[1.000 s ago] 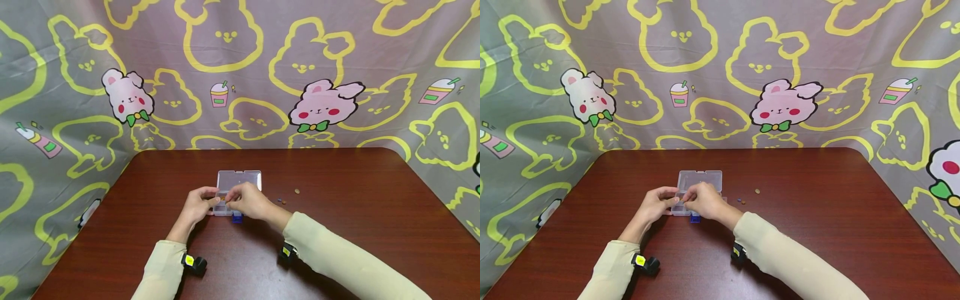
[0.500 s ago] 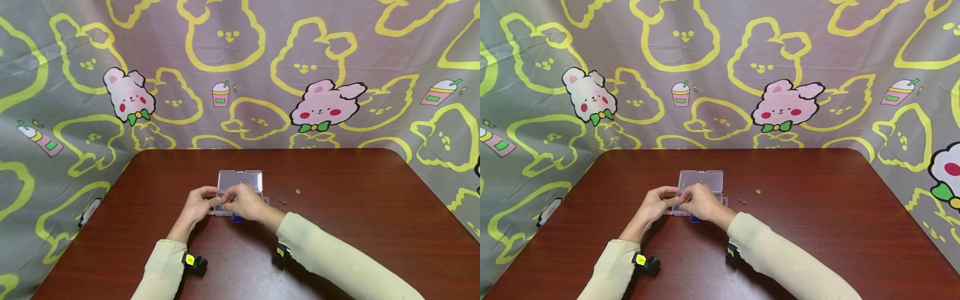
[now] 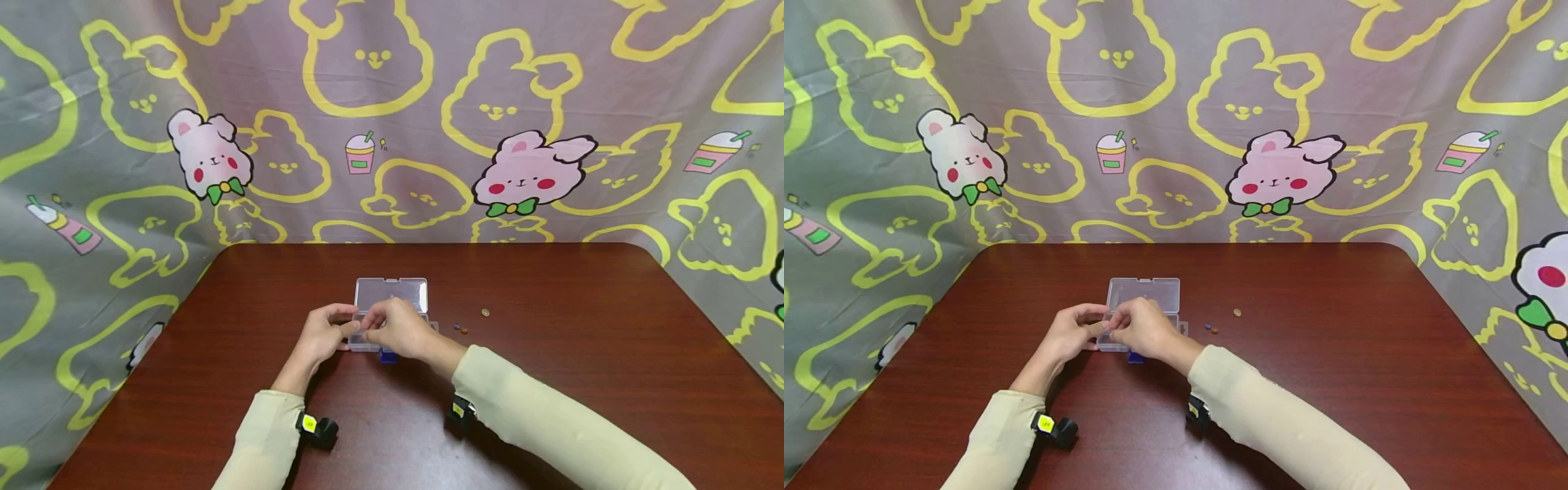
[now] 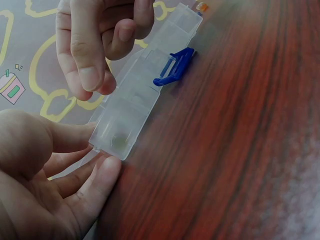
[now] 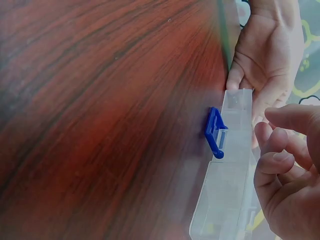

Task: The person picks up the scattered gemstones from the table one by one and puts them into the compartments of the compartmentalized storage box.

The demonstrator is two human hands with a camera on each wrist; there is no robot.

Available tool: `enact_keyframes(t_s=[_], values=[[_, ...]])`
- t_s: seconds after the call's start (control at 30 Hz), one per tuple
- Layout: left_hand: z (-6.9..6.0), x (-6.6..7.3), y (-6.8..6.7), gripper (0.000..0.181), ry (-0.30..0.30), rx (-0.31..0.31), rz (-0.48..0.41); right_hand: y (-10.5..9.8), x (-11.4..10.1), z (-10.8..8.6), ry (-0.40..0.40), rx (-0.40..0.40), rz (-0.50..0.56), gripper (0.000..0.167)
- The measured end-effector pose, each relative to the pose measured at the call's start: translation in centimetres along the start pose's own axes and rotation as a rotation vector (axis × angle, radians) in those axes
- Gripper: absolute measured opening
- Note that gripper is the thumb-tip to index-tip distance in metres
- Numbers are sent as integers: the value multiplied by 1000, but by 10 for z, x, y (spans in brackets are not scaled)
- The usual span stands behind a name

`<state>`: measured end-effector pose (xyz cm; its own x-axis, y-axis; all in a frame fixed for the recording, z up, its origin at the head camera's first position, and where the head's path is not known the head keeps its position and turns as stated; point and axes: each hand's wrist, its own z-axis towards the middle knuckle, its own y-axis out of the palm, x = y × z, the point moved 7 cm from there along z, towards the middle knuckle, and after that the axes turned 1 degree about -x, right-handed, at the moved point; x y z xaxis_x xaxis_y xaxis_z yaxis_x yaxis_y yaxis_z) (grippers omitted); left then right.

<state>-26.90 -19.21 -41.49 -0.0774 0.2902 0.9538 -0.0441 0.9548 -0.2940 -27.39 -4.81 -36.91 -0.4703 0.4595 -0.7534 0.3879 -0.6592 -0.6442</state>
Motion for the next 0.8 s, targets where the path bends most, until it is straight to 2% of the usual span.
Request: enact_keyframes(t_s=[0.2, 0.4, 0.8], values=[[-1, 1, 0, 28, 6, -7, -4, -5, 4, -2, -3, 0, 25, 4], [0, 0, 0, 28, -8, 9, -1, -20, 10, -8, -10, 47, -1, 4], [0, -2, 0, 28, -23, 19, 22, -59, 44, -37, 24, 112, -46, 5]])
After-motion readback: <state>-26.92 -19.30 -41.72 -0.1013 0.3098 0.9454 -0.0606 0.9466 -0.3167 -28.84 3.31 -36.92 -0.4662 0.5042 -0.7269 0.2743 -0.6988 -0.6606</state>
